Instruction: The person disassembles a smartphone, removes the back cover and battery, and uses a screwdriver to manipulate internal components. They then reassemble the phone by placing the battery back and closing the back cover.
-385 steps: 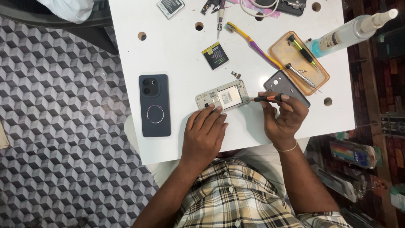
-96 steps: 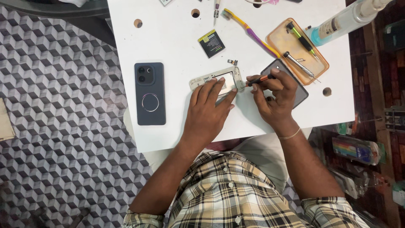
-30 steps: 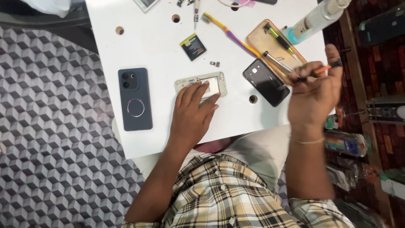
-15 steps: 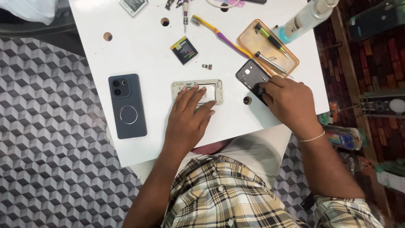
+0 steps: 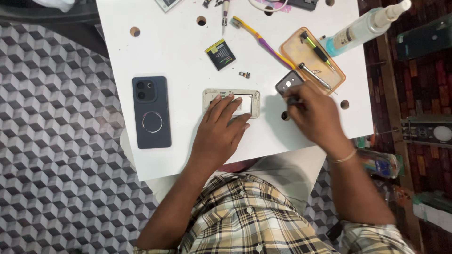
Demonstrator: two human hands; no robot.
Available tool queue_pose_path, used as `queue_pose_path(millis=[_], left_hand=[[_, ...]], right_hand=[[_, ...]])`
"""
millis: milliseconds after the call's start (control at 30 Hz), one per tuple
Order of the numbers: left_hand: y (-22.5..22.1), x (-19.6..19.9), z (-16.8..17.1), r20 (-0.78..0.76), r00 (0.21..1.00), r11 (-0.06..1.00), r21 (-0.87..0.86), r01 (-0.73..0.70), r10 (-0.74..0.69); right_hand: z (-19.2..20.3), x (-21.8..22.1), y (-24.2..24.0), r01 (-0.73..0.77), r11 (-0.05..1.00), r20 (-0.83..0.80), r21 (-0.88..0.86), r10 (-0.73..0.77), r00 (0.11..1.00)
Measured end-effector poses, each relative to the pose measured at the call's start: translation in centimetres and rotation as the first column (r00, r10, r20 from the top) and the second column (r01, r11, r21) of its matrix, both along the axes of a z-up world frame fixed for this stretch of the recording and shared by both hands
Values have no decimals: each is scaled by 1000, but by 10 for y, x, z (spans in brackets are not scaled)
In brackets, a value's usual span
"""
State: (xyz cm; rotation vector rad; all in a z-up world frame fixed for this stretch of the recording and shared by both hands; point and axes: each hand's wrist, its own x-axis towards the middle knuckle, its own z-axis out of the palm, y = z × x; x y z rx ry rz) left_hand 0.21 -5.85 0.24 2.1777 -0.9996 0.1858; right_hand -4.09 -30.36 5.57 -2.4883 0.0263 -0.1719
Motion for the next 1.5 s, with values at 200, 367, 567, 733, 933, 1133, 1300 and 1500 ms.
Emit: queue_pose_path(millis=[200,367,567,733,933,1133,1300,1500], left_hand=[[1,1,0,-15,1000,1000,0,14,-14],[4,1,1,-20,1000,1000,14,14,-14],[3,2,-2,-17,1000,1000,17,12,-12],[3,3,-2,-16,1000,1000,13,12,-12],[3,2,-3,-25,1000,1000,27,4,-3],[3,2,-2,-33,999,1000,24,8,-8],[3,2,-2,-38,999,1000,26,8,-7],[2,3,-3,-22,1000,999,38,8,-7]], right_hand=[[-21,24,32,-99,980,22,-173,104,994],[-20,30,40,-106,947,43,-303,125,991],[-21,28,40,-123,891,107,-437,188,976],[-22,27,39,-138,815,121,-563,247,962],[-26,26,38,-133,779,134,-613,269,954],[-22,28,33,-171,846,116,-504,263,958],[-18,26,34,-137,939,93,-316,175,980],[-21,21,39,-24,989,28,-149,28,999]])
